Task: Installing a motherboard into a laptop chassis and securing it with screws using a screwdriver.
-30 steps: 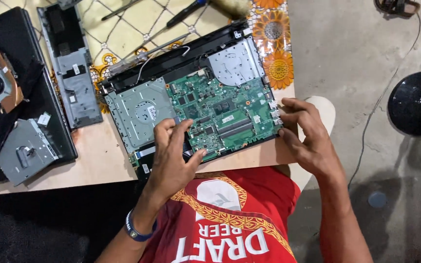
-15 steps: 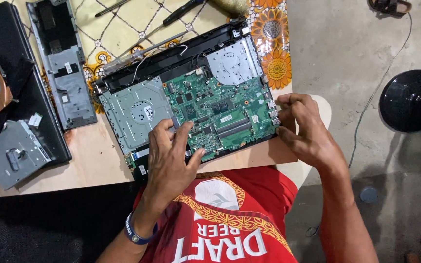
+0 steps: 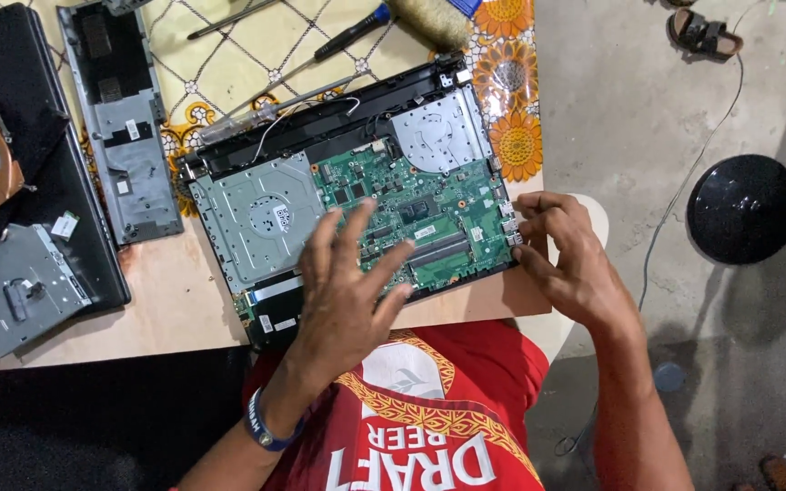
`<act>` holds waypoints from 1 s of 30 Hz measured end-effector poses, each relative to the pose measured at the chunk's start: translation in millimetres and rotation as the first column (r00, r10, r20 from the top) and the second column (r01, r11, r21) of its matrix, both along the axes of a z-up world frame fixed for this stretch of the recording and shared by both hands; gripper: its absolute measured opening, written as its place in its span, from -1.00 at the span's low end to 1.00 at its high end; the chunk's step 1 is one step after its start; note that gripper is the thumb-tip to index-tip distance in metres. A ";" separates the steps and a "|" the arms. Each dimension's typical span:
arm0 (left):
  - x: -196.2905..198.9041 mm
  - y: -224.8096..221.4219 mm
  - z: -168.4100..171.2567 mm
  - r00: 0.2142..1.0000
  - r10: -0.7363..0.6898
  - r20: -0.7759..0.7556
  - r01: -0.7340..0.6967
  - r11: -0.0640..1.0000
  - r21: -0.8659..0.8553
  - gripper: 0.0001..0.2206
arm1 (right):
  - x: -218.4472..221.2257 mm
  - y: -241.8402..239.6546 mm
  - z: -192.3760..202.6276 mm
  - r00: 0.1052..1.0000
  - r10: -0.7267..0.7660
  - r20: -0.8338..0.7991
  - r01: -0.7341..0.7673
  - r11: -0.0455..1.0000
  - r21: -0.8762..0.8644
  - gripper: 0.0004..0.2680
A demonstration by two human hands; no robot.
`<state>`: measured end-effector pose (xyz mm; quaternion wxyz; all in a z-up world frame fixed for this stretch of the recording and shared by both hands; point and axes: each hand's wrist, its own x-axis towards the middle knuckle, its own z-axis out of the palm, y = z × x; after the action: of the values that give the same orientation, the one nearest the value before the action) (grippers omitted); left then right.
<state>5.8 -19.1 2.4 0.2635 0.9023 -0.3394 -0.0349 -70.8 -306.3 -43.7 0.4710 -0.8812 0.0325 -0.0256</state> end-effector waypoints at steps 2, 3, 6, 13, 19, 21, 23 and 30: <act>-3.6 -1.3 -9.7 0.999 -0.041 0.010 0.040 0.998 0.045 -0.70 | -0.6 3.4 2.1 1.000 -0.007 -0.006 0.007 1.000 -0.016 -0.84; -4.1 -3.0 -14.6 0.996 -0.088 0.016 0.086 0.992 0.096 -0.68 | 0.4 4.0 3.4 1.000 -0.021 -0.014 0.021 0.999 -0.027 -0.84; -2.8 -2.7 -14.1 0.995 -0.102 0.002 0.101 0.988 0.113 -0.66 | 2.5 6.5 10.6 0.999 -0.027 -0.019 0.026 0.999 -0.035 -0.85; -9.1 -12.0 -19.0 0.986 -0.165 -0.001 0.164 0.982 0.095 -0.59 | 0.1 11.1 18.5 0.999 -0.040 0.006 0.040 0.998 -0.049 -0.86; -11.2 -10.0 -27.3 0.983 -0.172 0.064 0.162 0.977 0.139 -0.48 | 1.9 16.3 26.3 0.999 -0.037 -0.002 0.037 0.998 -0.047 -0.87; -11.9 -10.5 -29.4 0.978 -0.208 0.029 0.204 0.973 0.109 -0.46 | 1.1 16.7 22.6 0.998 -0.059 0.010 0.059 0.995 -0.084 -0.87; -13.3 -10.9 -28.1 0.978 -0.205 0.021 0.202 0.974 0.104 -0.47 | 0.2 14.8 17.5 0.999 -0.051 0.018 0.053 0.994 -0.097 -0.87; -11.9 -13.9 -20.0 0.976 -0.196 -0.097 0.196 0.981 -0.011 -0.47 | 1.4 19.9 21.5 0.996 -0.077 -0.036 0.070 0.984 -0.162 -0.91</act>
<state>-6.0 -33.0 -17.7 0.2757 0.8615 -0.4134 -0.1045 -69.3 -286.4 -22.2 0.3963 -0.9148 0.0729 -0.0269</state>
